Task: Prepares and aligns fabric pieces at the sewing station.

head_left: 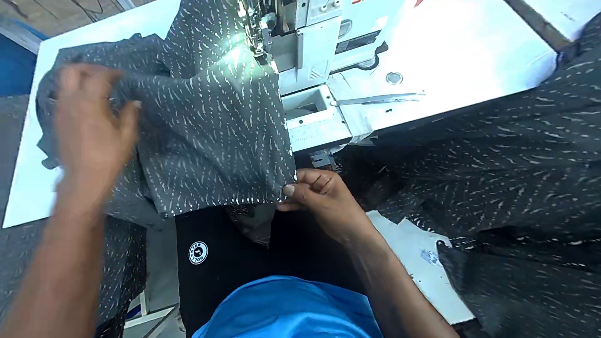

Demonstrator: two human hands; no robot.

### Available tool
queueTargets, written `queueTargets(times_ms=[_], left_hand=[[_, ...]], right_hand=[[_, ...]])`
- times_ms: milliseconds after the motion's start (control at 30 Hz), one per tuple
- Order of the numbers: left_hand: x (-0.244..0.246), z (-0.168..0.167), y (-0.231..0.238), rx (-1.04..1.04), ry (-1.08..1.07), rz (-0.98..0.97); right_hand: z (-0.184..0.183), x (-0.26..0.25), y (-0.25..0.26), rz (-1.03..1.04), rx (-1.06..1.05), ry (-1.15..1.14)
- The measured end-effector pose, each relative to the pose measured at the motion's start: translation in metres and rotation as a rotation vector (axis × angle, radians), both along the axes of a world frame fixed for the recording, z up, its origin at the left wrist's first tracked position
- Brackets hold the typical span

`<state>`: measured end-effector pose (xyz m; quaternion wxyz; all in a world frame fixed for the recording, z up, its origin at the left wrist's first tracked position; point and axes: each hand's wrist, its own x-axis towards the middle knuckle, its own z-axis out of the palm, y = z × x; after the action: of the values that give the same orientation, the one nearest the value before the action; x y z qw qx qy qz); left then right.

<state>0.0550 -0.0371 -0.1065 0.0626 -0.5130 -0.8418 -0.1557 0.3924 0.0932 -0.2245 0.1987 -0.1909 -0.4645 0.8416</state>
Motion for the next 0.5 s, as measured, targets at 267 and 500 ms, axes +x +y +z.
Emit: queueTargets(times_ms=[267, 500], left_hand=[[0.160, -0.069, 0.012, 0.113, -0.106, -0.661], [0.155, -0.082, 0.007, 0.278, -0.053, -0.658]], right_hand=[[-0.005, 0.011, 0.003, 0.119, 0.117, 0.092], [-0.002, 0.007, -0.001, 0.082, 0.137, 0.119]])
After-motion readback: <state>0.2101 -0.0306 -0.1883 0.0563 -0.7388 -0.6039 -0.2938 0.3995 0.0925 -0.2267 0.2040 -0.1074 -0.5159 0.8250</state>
